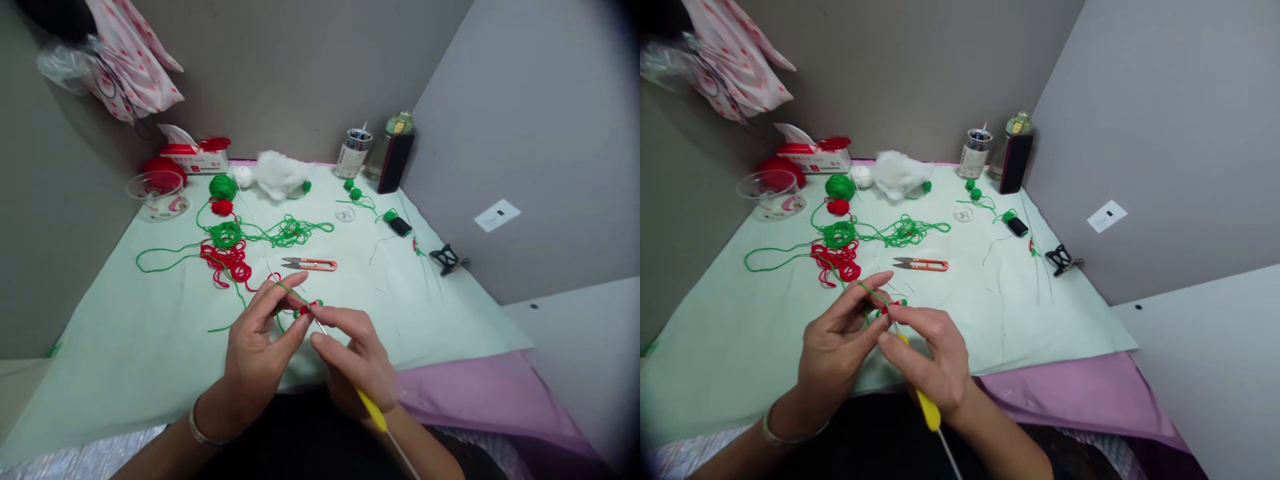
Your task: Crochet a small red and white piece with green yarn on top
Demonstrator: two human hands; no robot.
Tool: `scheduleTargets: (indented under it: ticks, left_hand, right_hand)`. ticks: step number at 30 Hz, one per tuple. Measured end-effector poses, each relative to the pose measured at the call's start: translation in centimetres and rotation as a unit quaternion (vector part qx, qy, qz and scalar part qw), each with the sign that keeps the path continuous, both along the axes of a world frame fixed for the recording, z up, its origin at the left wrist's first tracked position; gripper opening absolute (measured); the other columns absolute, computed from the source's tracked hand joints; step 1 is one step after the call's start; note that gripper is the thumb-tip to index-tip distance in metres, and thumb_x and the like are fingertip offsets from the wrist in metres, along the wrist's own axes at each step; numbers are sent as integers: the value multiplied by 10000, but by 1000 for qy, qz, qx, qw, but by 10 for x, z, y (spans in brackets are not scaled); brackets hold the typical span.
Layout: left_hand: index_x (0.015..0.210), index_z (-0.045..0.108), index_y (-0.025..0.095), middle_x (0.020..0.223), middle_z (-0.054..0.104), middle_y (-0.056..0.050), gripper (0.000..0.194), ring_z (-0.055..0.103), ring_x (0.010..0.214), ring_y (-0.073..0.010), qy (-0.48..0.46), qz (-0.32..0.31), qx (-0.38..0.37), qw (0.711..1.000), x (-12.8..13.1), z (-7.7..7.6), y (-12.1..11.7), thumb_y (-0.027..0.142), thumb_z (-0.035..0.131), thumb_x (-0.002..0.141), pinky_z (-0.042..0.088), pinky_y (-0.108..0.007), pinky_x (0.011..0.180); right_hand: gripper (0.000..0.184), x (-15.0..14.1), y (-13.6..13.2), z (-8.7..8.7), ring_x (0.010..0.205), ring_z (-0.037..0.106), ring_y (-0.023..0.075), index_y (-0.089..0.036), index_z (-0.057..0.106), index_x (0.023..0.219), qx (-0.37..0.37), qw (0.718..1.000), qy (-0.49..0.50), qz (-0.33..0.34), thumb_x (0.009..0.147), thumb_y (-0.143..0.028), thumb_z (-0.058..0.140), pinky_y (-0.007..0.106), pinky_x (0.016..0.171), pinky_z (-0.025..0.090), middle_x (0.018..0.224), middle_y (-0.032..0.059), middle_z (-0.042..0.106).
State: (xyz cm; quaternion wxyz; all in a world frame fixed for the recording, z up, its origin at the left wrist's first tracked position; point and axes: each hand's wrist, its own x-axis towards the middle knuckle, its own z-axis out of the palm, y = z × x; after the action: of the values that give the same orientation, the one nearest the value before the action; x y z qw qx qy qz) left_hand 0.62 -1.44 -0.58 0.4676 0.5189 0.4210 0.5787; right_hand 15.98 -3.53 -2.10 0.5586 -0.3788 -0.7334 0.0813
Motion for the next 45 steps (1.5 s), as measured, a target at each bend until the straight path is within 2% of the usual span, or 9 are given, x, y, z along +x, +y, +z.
scheduleTargets:
  ticks: [2, 7, 10, 14, 23, 31, 36, 41, 45]
  left_hand:
    - [1294, 783, 240, 918, 706, -1, 409, 699, 890, -130, -15, -24, -33, 999, -2, 1, 1, 196, 799, 889, 572, -218, 892]
    - [1242, 808, 230, 968, 752, -28, 385, 698, 907, -135, -66, -102, -123, 985, -5, 4, 4, 253, 845, 859, 575, -205, 860]
    - [1192, 831, 245, 967, 745, -24, 354, 682, 894, -126, -94, -120, -142, 978, -3, 5, 4, 282, 871, 843, 568, -194, 848]
    - [1180, 839, 263, 882, 699, 3, 355, 660, 849, -112, -108, -116, -142, 977, -2, 7, 4, 273, 885, 828, 566, -183, 819]
    - [1138, 829, 203, 869, 698, -8, 336, 670, 852, -127, -77, -99, -138, 982, -1, 10, 3, 234, 863, 806, 574, -202, 837]
    - [1192, 799, 202, 879, 684, -10, 370, 695, 885, -160, -27, -64, -97, 993, -2, 8, 2, 250, 832, 827, 595, -281, 914]
    - [1125, 818, 223, 937, 706, -22, 252, 703, 951, -169, 49, -29, -1, 998, -2, 3, 2, 176, 776, 881, 572, -284, 955]
    - [1261, 776, 306, 1086, 711, -9, 391, 675, 1024, -136, 121, -1, 112, 986, -5, -7, 4, 100, 727, 933, 517, -246, 1016]
    - [1377, 719, 323, 1051, 693, 1, 513, 674, 1005, -127, 141, 12, 153, 978, -7, -7, 6, 64, 710, 935, 523, -231, 1011]
  right_hand:
    - [298, -3, 1, -2, 989, 761, 220, -306, 718, 1267, 9, 996, 73, 41, 1054, -171, 560, 384, 788, 672, 1197, 91, 782]
    - [278, -2, 4, 0, 1071, 756, 202, -297, 753, 1220, -82, 969, 194, 130, 1073, -179, 549, 377, 886, 662, 1164, 74, 793]
    - [279, -1, 5, 1, 1086, 755, 199, -310, 762, 1214, -75, 971, 200, 107, 1075, -185, 555, 362, 867, 659, 1183, 66, 795]
    - [267, -1, 4, 3, 1087, 759, 226, -287, 763, 1240, -43, 989, 137, 41, 1078, -232, 559, 384, 828, 660, 1231, 104, 783]
    - [283, -6, 5, 3, 1018, 770, 215, -308, 775, 1239, -34, 984, 170, 46, 1071, -212, 569, 380, 809, 658, 1171, 79, 807]
    - [319, -4, 3, -5, 1081, 737, 202, -286, 748, 1274, -51, 981, 176, 57, 1063, -144, 556, 361, 842, 630, 1224, 76, 783]
    - [317, -5, 3, -6, 1097, 744, 213, -267, 735, 1257, -51, 983, 171, 47, 1053, -117, 546, 379, 854, 640, 1193, 78, 793]
    - [277, -4, 1, -6, 1077, 751, 231, -254, 735, 1216, -56, 984, 162, 45, 1049, -134, 548, 418, 865, 650, 1129, 82, 802]
    - [276, -1, -1, -6, 1058, 752, 230, -256, 715, 1235, -50, 986, 149, 60, 1061, -162, 523, 426, 851, 655, 1135, 82, 800]
